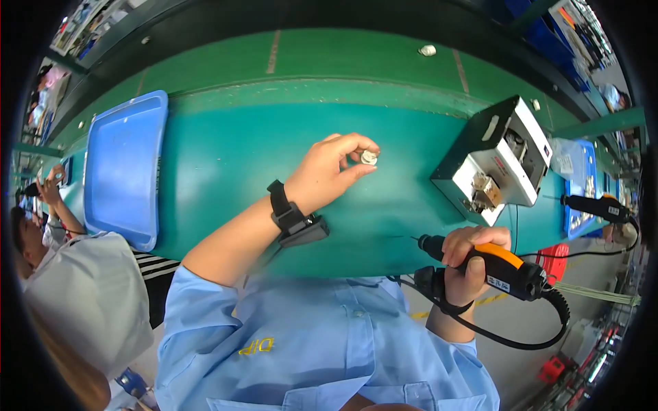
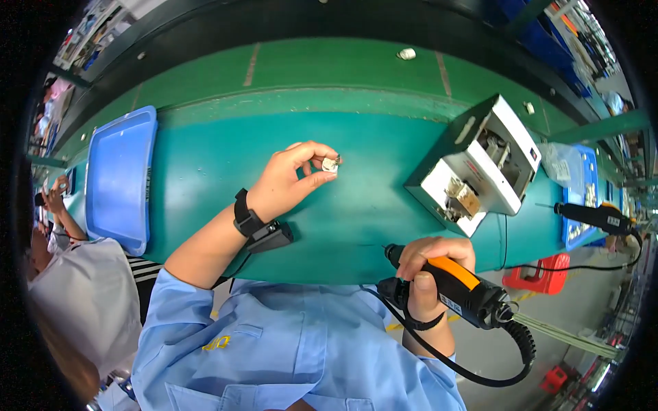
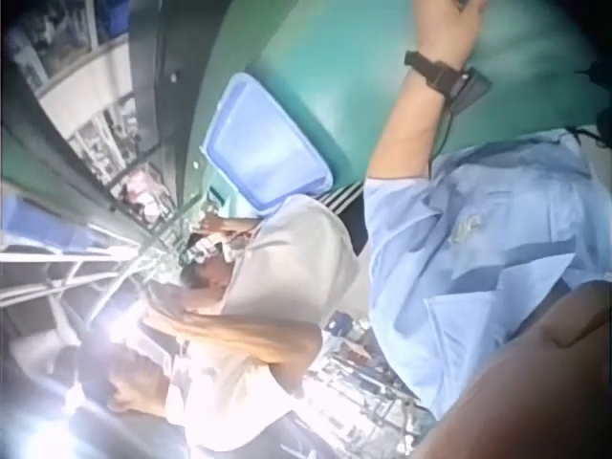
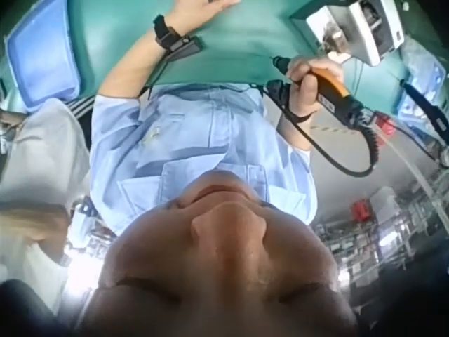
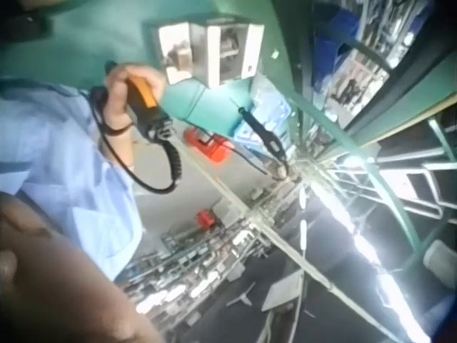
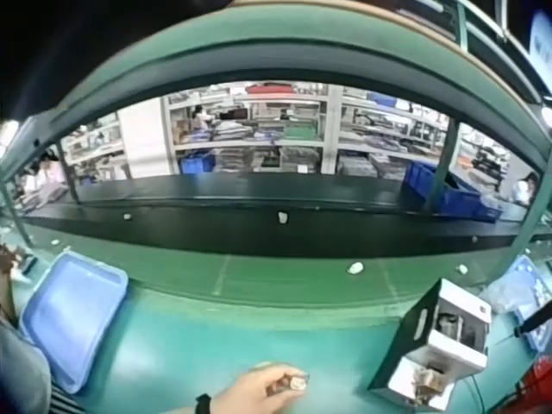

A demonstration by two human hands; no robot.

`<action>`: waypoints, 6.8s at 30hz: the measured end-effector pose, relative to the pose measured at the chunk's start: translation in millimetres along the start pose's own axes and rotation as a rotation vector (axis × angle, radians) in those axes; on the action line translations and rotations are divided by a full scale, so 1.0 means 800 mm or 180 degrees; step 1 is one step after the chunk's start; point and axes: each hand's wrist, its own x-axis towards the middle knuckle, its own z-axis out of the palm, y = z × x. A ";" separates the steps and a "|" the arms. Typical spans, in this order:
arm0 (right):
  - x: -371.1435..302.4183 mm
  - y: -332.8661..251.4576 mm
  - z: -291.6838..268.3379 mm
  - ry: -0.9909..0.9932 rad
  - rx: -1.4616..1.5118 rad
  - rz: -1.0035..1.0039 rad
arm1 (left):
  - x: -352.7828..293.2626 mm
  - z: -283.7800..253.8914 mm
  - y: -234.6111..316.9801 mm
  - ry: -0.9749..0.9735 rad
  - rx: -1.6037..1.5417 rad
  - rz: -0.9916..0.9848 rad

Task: The person picks up a small white component, positions it against a stationary machine, and uses a handheld power tool to work on it. After completing the task, they place the component on the table and repeat the process.

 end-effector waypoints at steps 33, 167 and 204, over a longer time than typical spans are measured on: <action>0.008 -0.008 -0.040 0.0054 -0.0170 0.0200 | -0.010 0.048 0.002 -0.1004 -0.0413 -0.0650; 0.100 -0.030 -0.052 0.0212 0.0704 0.0173 | -0.019 0.089 0.004 -0.0871 -0.0565 -0.0088; 0.070 0.018 0.043 -0.0812 -0.0424 0.0121 | -0.024 0.084 -0.005 -0.0931 -0.0490 -0.0183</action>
